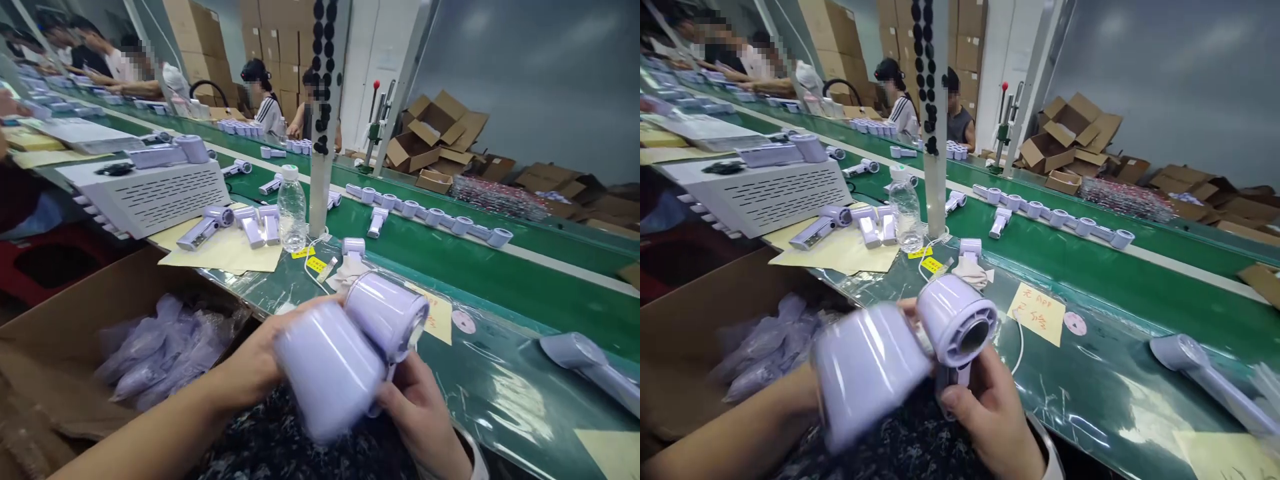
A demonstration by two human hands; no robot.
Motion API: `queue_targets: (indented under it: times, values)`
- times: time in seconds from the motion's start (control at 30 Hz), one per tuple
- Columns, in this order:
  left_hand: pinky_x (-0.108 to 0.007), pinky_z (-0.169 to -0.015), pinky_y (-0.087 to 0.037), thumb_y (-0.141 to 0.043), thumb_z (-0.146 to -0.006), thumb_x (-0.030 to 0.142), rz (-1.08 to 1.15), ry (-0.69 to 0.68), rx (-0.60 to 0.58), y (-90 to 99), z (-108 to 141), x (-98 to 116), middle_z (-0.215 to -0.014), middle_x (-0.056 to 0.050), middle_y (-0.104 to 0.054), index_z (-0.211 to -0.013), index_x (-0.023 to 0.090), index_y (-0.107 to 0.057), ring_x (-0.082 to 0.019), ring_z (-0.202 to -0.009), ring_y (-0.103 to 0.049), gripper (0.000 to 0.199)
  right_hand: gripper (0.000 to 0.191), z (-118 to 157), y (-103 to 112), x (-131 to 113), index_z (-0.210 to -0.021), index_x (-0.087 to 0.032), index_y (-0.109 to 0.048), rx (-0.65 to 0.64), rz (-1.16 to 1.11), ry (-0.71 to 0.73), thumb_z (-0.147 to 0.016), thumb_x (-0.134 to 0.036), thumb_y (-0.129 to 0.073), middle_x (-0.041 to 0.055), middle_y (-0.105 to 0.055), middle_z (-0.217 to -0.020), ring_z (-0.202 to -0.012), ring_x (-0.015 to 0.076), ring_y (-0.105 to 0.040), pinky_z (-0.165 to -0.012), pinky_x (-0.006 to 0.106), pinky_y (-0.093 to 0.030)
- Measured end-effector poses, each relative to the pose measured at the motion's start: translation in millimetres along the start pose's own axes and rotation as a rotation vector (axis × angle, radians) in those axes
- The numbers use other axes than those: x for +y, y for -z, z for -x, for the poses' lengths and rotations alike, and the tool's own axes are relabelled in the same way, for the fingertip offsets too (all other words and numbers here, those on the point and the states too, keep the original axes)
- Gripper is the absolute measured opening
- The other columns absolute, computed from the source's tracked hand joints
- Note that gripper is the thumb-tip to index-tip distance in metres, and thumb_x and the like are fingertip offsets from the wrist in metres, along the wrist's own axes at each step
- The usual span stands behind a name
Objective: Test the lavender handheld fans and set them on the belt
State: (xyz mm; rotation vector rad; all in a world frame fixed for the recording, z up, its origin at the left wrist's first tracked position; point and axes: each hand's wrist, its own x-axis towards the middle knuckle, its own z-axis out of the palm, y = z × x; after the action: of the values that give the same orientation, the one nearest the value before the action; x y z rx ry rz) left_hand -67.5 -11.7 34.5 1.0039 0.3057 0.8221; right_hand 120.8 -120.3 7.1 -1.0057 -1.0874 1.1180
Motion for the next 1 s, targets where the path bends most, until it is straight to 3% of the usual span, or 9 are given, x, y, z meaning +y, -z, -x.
queue_targets:
  times: [0.07, 0.13, 0.23, 0.33, 0.43, 0.53, 0.67, 0.83, 1.0]
  values:
    - [-0.035, -0.089, -0.057, -0.080, -0.084, 0.047, 0.027, 0.016, 0.066, 4.1, -4, -7, -0.090, -0.006, -0.073, -0.109, 0.021, -0.077, -0.021, -0.088, -0.069, 0.037, 0.035, 3, -2, 8, -0.113, -0.028, -0.070, 0.111, -0.036, -0.018, -0.086, -0.049, -0.080, 0.0038, -0.074, -0.096, -0.085, 0.0220, -0.068, -0.082, 0.034, -0.056]
    - [-0.033, -0.081, -0.058, -0.073, -0.086, 0.058, 0.102, 0.063, 0.114, 2.9, -7, -13, -0.089, -0.004, -0.069, -0.113, 0.021, -0.073, -0.017, -0.079, -0.065, 0.046, 0.032, 3, 1, 10, -0.111, -0.027, -0.068, 0.207, -0.035, -0.044, -0.088, -0.046, -0.079, 0.0017, -0.069, -0.093, -0.082, 0.0191, -0.064, -0.079, 0.031, -0.055]
    - [-0.032, -0.076, -0.059, -0.084, -0.080, 0.042, 0.172, 0.115, 0.053, -5.5, -6, -19, -0.096, -0.002, -0.064, -0.122, 0.026, -0.067, -0.016, -0.082, -0.063, 0.049, 0.030, 3, 8, 6, -0.120, -0.028, -0.066, 0.180, -0.088, -0.058, -0.095, -0.045, -0.071, 0.0033, -0.068, -0.104, -0.090, 0.0190, -0.064, -0.085, 0.032, -0.055]
    - [-0.029, -0.075, -0.058, -0.084, -0.079, 0.024, 0.132, 0.078, -0.037, -13.2, -2, -23, -0.097, 0.000, -0.060, -0.123, 0.026, -0.063, -0.014, -0.082, -0.063, 0.048, 0.029, 8, 10, -1, -0.121, -0.029, -0.067, 0.116, -0.137, -0.044, -0.096, -0.043, -0.071, 0.0038, -0.068, -0.110, -0.092, 0.0181, -0.065, -0.088, 0.032, -0.054]
    - [-0.029, -0.072, -0.058, -0.079, -0.085, 0.030, 0.046, 0.057, -0.126, -15.1, -1, -25, -0.095, 0.000, -0.058, -0.120, 0.023, -0.060, -0.013, -0.078, -0.065, 0.040, 0.031, 14, 6, -2, -0.122, -0.028, -0.066, 0.076, -0.192, -0.068, -0.096, -0.044, -0.071, 0.0039, -0.069, -0.107, -0.088, 0.0179, -0.065, -0.086, 0.033, -0.055]
    - [-0.028, -0.070, -0.056, -0.078, -0.087, 0.034, -0.041, 0.040, -0.151, -13.1, 1, -25, -0.094, 0.001, -0.059, -0.114, 0.022, -0.056, -0.012, -0.074, -0.066, 0.036, 0.032, 15, 0, 2, -0.127, -0.031, -0.063, 0.125, -0.209, -0.082, -0.097, -0.039, -0.071, 0.0020, -0.068, -0.107, -0.085, 0.0157, -0.064, -0.082, 0.030, -0.056]
    - [-0.034, -0.079, -0.056, -0.075, -0.089, 0.040, -0.097, 0.053, -0.202, -9.7, 4, -25, -0.089, -0.002, -0.065, -0.108, 0.020, -0.052, -0.017, -0.080, -0.068, 0.035, 0.033, 8, -3, 6, -0.125, -0.029, -0.065, 0.144, -0.243, -0.114, -0.095, -0.042, -0.073, 0.0029, -0.068, -0.103, -0.085, 0.0167, -0.064, -0.080, 0.029, -0.056]
    - [-0.028, -0.071, -0.053, -0.079, -0.086, 0.039, -0.074, 0.047, -0.092, -7.8, 2, -28, -0.085, 0.000, -0.063, -0.104, 0.020, -0.051, -0.013, -0.071, -0.065, 0.038, 0.032, 3, -5, 7, -0.114, -0.024, -0.069, 0.153, -0.254, -0.144, -0.092, -0.046, -0.075, 0.0055, -0.069, -0.097, -0.079, 0.0184, -0.064, -0.076, 0.031, -0.056]
    - [-0.029, -0.073, -0.055, -0.084, -0.079, 0.033, 0.034, 0.092, -0.107, -10.8, 2, -24, -0.091, 0.001, -0.061, -0.109, 0.020, -0.051, -0.013, -0.074, -0.065, 0.046, 0.028, 9, -3, -1, -0.112, -0.023, -0.071, 0.121, -0.313, -0.195, -0.093, -0.044, -0.069, 0.0065, -0.070, -0.089, -0.077, 0.0196, -0.063, -0.072, 0.030, -0.055]
